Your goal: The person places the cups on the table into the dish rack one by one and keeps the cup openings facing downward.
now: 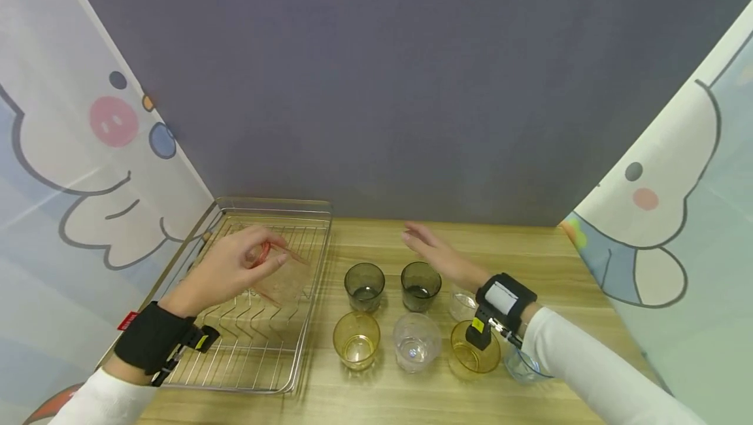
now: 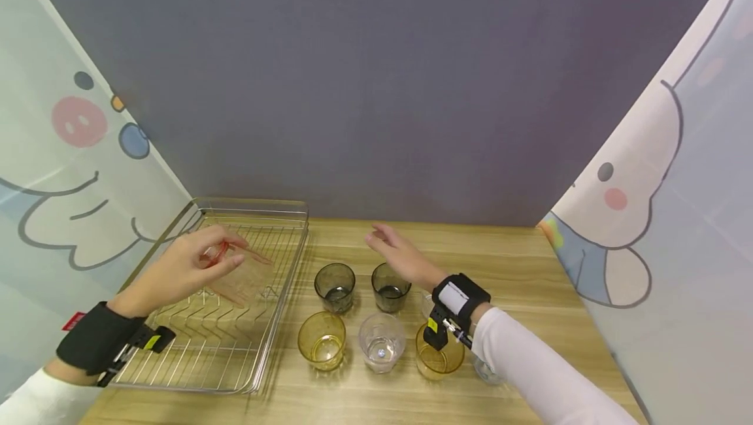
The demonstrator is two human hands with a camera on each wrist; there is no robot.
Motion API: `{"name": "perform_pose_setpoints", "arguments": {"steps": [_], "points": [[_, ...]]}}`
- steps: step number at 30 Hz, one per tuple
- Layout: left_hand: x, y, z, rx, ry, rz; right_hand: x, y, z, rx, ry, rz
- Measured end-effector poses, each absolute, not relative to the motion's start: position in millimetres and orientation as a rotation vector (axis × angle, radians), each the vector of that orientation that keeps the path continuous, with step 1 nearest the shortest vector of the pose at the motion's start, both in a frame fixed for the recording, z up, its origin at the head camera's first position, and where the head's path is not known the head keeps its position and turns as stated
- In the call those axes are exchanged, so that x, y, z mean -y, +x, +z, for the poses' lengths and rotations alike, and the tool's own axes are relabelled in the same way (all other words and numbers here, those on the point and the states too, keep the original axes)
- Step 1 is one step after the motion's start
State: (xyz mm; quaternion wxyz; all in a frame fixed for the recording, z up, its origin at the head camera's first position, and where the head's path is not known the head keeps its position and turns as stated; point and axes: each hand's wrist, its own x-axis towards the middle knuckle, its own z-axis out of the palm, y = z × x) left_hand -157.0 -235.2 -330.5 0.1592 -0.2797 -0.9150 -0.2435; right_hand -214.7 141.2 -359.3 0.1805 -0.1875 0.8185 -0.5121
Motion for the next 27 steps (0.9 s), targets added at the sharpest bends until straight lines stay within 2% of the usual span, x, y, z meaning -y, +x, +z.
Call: {"name": "perform_pose_setpoints", "arguments": {"steps": [10,27], "points": [[223.7,-137.3,-330.1,2.763,-0.991,-0.479,-126.8,-202.0,-361.2,-2.298,-0.458,-1.395],[222.8,-125.3,-345.4,3.055,-1.063,-0.475,-112.5,-186.4,-371.1,-2.277,-0.434,-1.339]]}}
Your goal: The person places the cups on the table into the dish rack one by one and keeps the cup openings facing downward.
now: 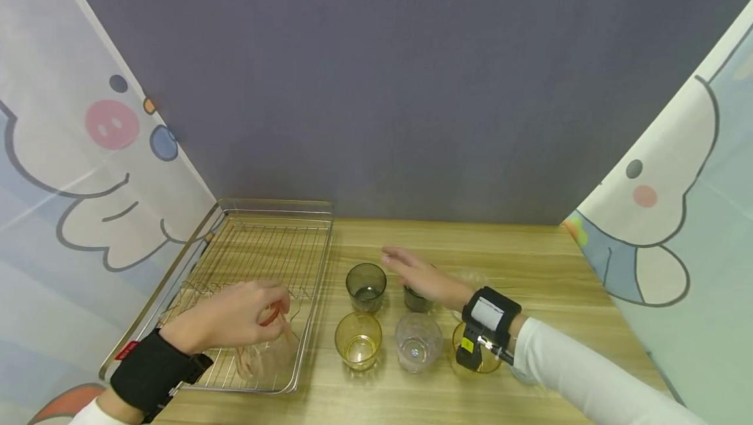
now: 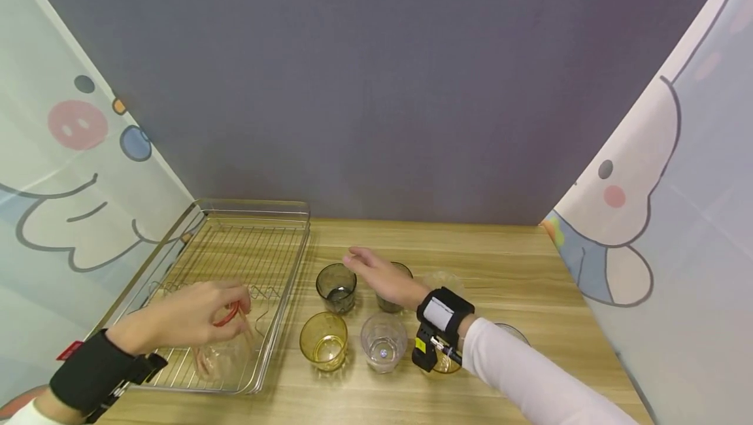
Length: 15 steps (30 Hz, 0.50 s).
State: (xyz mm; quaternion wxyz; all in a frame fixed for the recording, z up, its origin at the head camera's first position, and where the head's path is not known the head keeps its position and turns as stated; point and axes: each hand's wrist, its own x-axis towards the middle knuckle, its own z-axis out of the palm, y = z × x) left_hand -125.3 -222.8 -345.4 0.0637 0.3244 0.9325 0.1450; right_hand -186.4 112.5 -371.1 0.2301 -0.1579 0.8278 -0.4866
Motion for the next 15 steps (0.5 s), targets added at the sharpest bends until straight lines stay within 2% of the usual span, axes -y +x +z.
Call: {"name": "perform_pose_setpoints", "arguments": {"steps": [15], "points": [[228.7,-124.8,-374.8,-2.752,0.861,0.458,-103.2,-181.1,-379.0,-2.246,-0.491,-1.327]]}}
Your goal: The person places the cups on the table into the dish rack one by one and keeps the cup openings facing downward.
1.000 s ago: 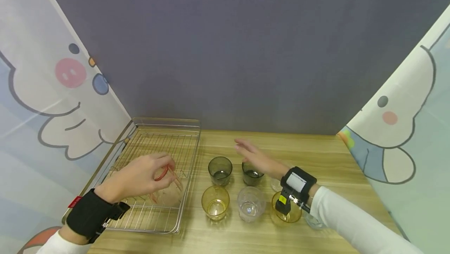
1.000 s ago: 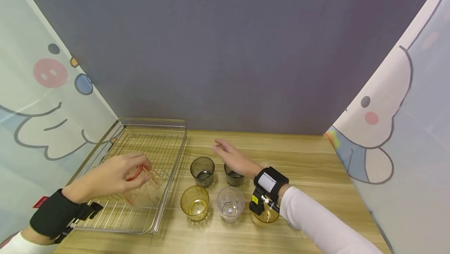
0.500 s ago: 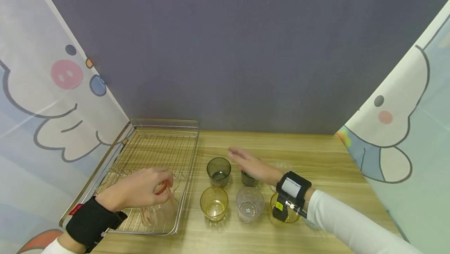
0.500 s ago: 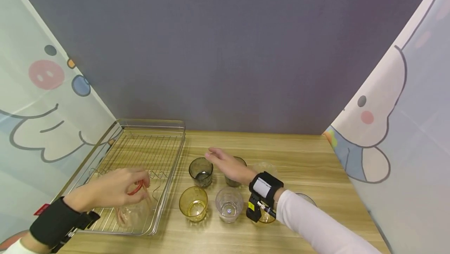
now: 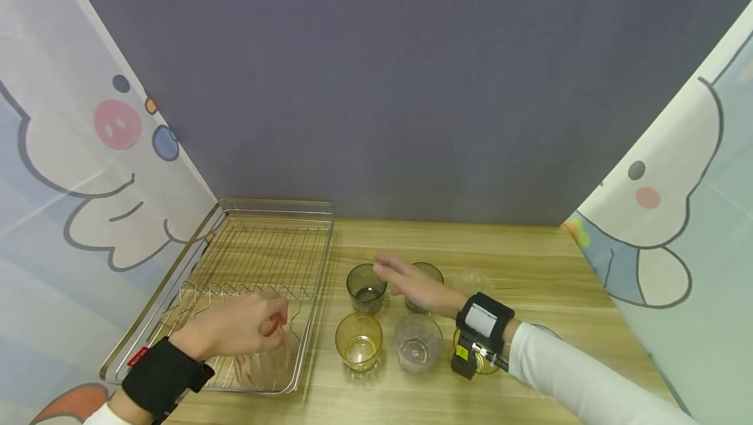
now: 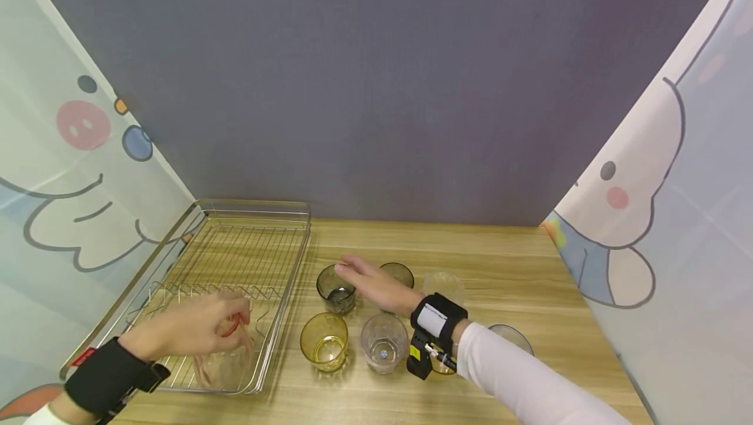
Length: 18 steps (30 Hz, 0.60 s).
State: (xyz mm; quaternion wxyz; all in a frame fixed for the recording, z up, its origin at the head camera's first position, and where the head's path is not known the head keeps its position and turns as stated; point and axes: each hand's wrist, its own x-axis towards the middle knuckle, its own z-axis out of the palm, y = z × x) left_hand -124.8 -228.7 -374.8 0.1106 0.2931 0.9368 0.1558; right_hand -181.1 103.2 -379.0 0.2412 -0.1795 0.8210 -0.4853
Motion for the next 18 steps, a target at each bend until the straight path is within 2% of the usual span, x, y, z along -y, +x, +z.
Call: {"name": "perform_pose_setpoints", "arguments": {"steps": [18], "points": [[223.1,-127.9,-404.6,-2.889,0.928,0.283,-105.9,-183.2,-384.9,-2.198,-0.541,-1.369]]}}
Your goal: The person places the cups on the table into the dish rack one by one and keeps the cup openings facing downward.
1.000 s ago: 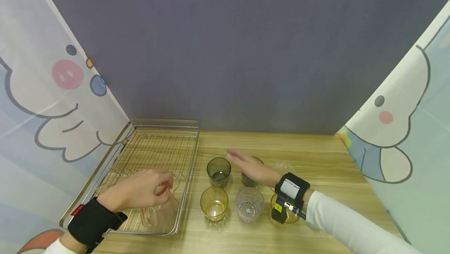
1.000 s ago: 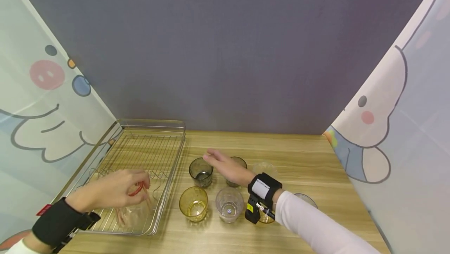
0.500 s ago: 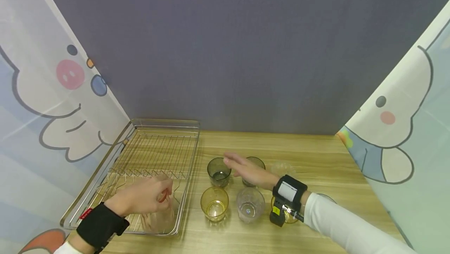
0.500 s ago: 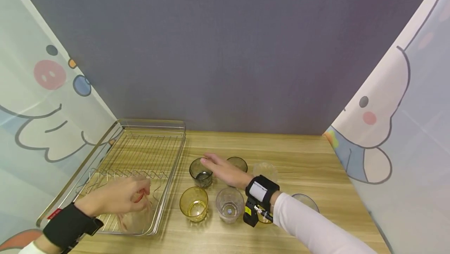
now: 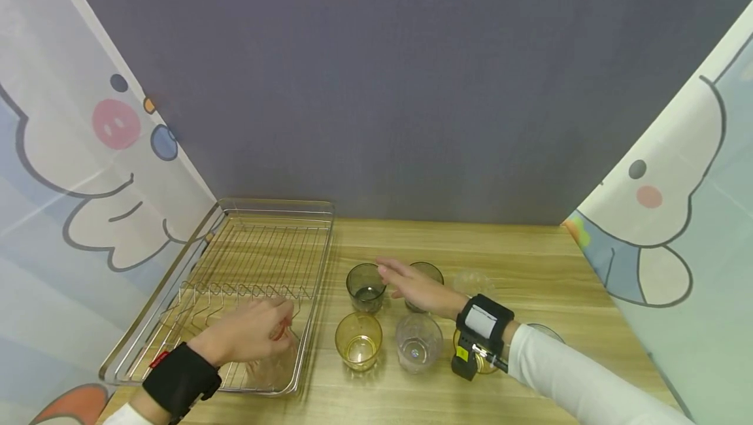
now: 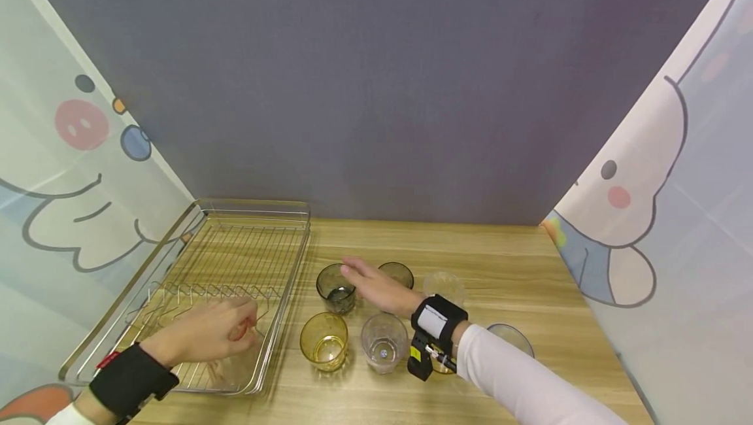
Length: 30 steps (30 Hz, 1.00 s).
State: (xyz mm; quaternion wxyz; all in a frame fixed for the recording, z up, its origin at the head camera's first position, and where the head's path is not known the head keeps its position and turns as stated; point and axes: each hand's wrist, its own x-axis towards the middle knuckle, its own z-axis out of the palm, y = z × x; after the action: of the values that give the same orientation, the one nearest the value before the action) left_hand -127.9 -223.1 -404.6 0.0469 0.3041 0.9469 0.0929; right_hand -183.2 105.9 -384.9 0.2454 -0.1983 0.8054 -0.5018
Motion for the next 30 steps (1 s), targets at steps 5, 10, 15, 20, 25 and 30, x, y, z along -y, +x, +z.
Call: {"name": "perform_pose_setpoints", "arguments": {"steps": [5,10,15,20,25,30], "points": [[220.7,-126.5,-410.3,-2.931,0.986,0.273,-105.8,-183.4,-386.2,-2.213,-0.521,-1.357],[219.4,-124.8,-412.5,-2.961,0.996,0.24,-104.8,-182.9,-388.0,-2.215,-0.508,-1.351],[218.4,-123.6,-413.4,-2.957,0.995,0.156,-104.3,-183.2,-391.2,-2.192,-0.53,-1.367],[216.9,-123.5,-415.3,-2.95,1.011,0.128,-104.8,-183.5,-391.6,-2.179,-0.537,-1.377],[216.3,-123.5,-417.1,-2.939,1.05,0.171,-105.9,-183.4,-389.8,-2.188,-0.526,-1.368],[215.9,-124.3,-415.6,-2.877,0.974,0.211,-106.6,-182.4,-387.7,-2.19,-0.519,-1.361]]}}
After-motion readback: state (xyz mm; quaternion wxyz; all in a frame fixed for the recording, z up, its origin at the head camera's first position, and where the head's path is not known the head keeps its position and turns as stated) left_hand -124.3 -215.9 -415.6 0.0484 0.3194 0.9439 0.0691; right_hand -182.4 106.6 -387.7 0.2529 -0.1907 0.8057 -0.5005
